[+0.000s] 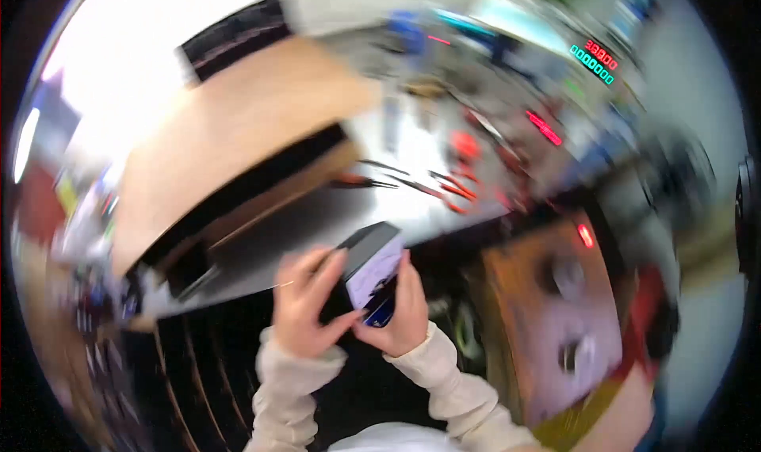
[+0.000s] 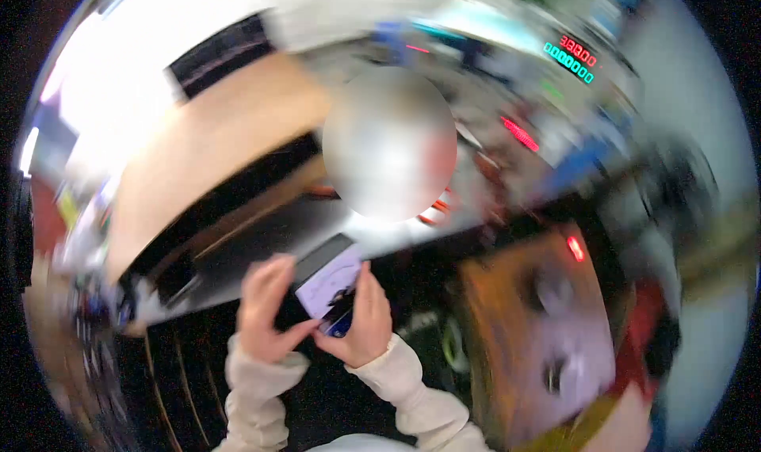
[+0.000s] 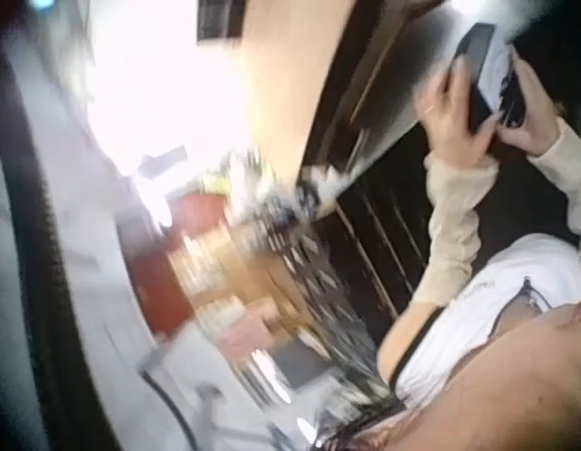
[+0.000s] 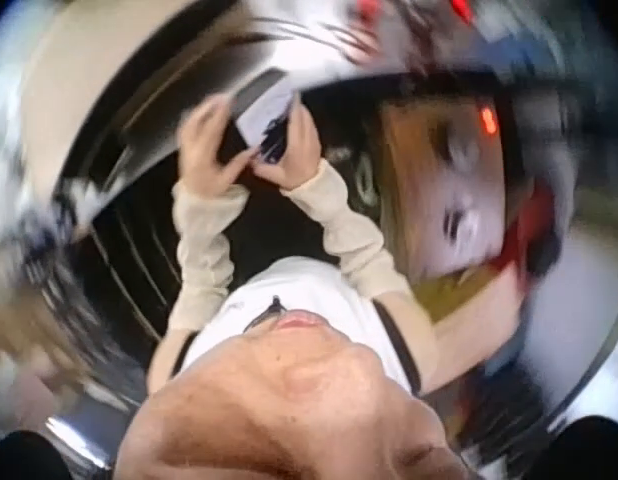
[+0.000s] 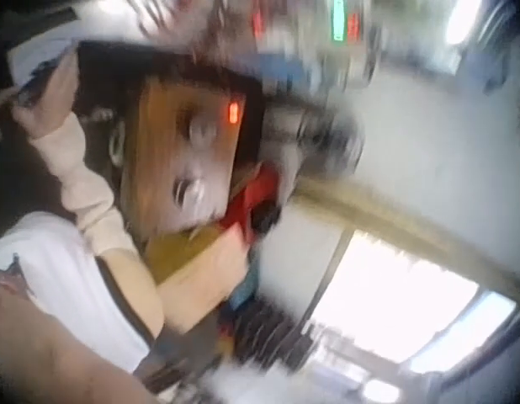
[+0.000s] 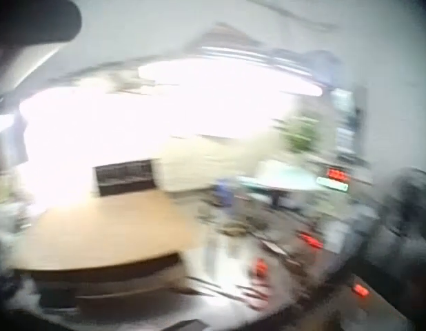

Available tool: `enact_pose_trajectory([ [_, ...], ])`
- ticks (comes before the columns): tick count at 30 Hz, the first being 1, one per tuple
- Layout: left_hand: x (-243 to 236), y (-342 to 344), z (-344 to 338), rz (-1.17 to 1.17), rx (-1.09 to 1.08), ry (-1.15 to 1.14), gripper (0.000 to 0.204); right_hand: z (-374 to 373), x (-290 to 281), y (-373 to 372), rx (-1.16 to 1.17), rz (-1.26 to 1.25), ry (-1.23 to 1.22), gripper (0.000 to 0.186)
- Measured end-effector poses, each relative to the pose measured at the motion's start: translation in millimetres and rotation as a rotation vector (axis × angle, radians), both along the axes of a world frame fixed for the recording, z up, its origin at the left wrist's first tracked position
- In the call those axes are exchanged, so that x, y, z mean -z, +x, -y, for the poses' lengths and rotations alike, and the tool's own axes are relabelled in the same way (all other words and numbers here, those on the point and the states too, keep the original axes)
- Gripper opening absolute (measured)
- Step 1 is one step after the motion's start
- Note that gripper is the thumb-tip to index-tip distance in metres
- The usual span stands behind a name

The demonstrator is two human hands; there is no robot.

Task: Testing and sorting analog voltmeters using a testing station on a workbench.

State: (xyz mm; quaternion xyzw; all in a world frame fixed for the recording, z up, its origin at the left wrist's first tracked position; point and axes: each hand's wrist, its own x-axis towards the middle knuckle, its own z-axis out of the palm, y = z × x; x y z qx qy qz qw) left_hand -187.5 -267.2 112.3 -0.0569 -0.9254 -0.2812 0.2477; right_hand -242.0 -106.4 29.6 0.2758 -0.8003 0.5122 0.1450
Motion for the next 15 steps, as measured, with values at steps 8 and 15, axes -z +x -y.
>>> enact_pose_trajectory([
  [8,-20.0,-27.3,216.1,-0.358,-0.548,-0.883,0.045,-257.6,36.5,32.6,1.209,0.177,0.402,0.113],
  [15,6.4,-48.6,260.2,-0.037,-0.585,-0.652,0.044,-347.9,73.1,66.1,1.624,0.419,0.347,0.117],
])
